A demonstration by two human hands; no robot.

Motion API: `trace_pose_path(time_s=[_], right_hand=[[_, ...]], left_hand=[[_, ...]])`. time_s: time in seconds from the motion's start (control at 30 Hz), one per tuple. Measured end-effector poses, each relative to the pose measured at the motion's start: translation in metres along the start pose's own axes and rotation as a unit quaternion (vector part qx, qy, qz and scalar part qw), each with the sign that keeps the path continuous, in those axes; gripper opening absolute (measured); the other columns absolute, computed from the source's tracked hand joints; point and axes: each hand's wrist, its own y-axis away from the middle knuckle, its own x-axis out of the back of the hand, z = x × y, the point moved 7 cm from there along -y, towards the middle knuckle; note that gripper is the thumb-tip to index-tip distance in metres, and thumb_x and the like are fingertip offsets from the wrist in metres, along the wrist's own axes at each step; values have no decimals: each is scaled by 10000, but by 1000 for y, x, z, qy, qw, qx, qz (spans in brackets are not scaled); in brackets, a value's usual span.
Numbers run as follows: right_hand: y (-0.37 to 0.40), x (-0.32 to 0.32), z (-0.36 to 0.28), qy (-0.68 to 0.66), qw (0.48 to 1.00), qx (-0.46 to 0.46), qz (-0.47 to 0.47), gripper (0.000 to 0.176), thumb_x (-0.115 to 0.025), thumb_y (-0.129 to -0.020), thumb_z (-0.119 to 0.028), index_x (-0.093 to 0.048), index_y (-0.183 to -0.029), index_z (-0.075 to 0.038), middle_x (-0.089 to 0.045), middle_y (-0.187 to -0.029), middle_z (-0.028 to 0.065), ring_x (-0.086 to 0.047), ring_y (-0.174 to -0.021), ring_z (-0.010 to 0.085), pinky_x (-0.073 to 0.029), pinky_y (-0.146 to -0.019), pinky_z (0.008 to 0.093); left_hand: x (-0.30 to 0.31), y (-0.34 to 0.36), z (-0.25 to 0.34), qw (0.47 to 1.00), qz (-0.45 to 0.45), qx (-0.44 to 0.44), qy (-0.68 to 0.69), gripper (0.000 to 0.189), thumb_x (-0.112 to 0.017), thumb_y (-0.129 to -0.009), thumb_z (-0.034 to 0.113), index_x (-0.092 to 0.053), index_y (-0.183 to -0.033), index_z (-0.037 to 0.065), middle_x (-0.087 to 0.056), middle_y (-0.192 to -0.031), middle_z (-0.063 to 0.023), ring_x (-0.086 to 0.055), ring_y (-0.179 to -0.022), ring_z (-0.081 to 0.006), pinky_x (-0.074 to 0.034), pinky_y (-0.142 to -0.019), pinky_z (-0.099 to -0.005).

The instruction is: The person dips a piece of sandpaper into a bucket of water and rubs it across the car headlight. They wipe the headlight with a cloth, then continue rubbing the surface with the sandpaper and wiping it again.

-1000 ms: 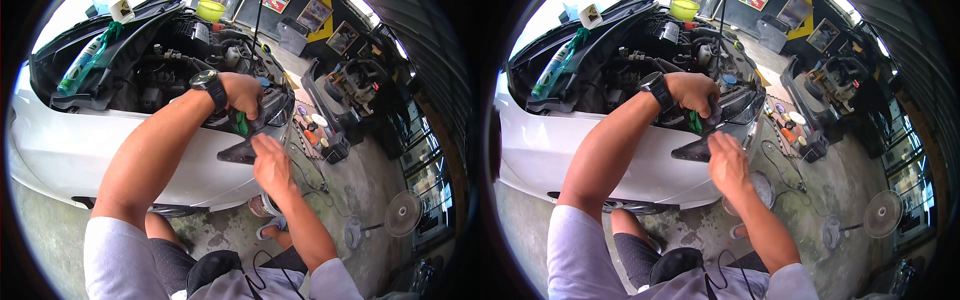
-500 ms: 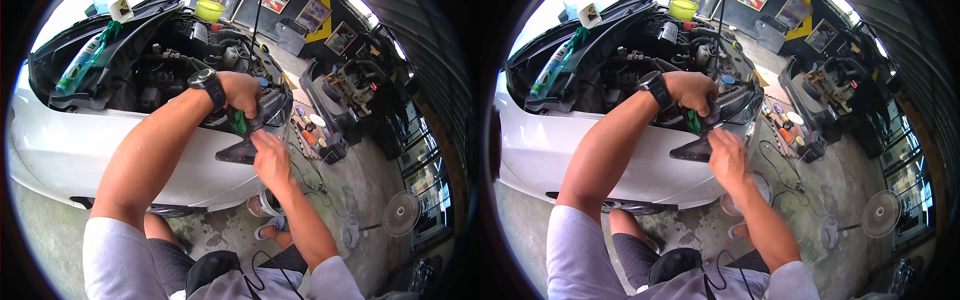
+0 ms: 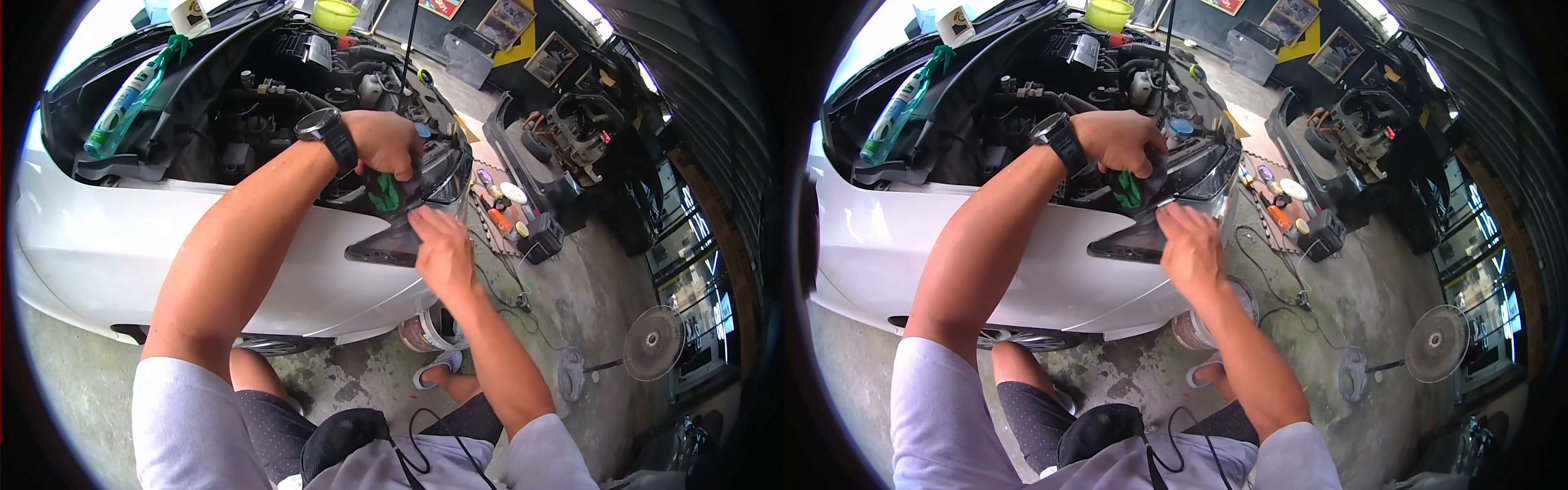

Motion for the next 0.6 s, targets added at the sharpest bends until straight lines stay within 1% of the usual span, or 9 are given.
trace_pose_path(time_s=[0.13,0.23,0.27,0.33,0.37,0.43,0.5,0.53,0.6], right_hand=[[10,0,-19,-2,998,61,28,399,-635,-799,52,-745,-1179,-2,-718,-1227,117,-668,-1158,309,-482,-995,463],[3,0,6,24,1000,-16,12,392,-638,-806,49,-748,-1177,-13,-718,-1240,121,-666,-1179,304,-477,-1018,470],[3,-4,4,29,998,-33,-38,382,-651,-810,40,-750,-1175,-14,-723,-1242,124,-668,-1179,306,-477,-1015,482],[9,-4,-17,19,1000,11,1,381,-653,-805,39,-751,-1169,-12,-723,-1239,125,-669,-1171,311,-479,-998,483],[13,0,-26,8,998,52,39,380,-655,-800,38,-751,-1164,-10,-723,-1237,126,-670,-1164,316,-480,-980,483],[11,-2,-4,-20,998,47,25,358,-653,-816,25,-755,-1156,-20,-719,-1239,126,-668,-1166,310,-477,-983,490],[4,-2,13,39,999,-16,12,360,-643,-835,8,-752,-1175,-32,-715,-1252,122,-667,-1182,304,-477,-1006,497],[3,-3,6,64,998,-16,-21,373,-632,-848,0,-746,-1201,-40,-717,-1254,117,-663,-1195,295,-477,-1005,494],[8,-5,-18,38,999,10,2,376,-633,-842,0,-740,-1201,-37,-714,-1247,113,-661,-1176,300,-473,-999,493]], left_hand=[[-6,-3,-1,999,-32,17,-37,574,-751,-787,243,-708,-1319,32,-755,-932,-174,-716,-628,-264,-586,-531,-370],[-10,-3,-6,996,-57,43,-61,657,-798,-757,259,-681,-1362,32,-754,-991,-180,-731,-685,-270,-593,-540,-367],[-10,-1,-3,994,-64,37,-79,713,-830,-723,261,-666,-1374,22,-753,-1026,-182,-737,-707,-274,-594,-538,-368],[-11,-1,-1,992,-59,25,-111,832,-898,-641,255,-633,-1382,-13,-746,-1115,-196,-751,-739,-285,-592,-530,-372],[-12,-3,-1,992,-60,24,-110,832,-898,-641,255,-633,-1382,-13,-746,-1115,-196,-751,-739,-285,-592,-530,-372],[-18,-6,-3,981,-84,41,-171,804,-893,-637,237,-647,-1361,-11,-756,-1089,-191,-756,-738,-287,-592,-520,-382],[-18,-6,-4,981,-79,41,-172,750,-881,-640,221,-673,-1323,-6,-762,-1046,-186,-760,-734,-290,-610,-531,-388],[-16,-8,-2,984,-62,18,-166,720,-873,-642,211,-684,-1302,-7,-764,-1023,-180,-760,-725,-286,-605,-517,-382],[-12,-9,-1,987,-44,-4,-158,691,-864,-644,202,-696,-1280,-9,-767,-1000,-175,-760,-716,-282,-601,-503,-375]])
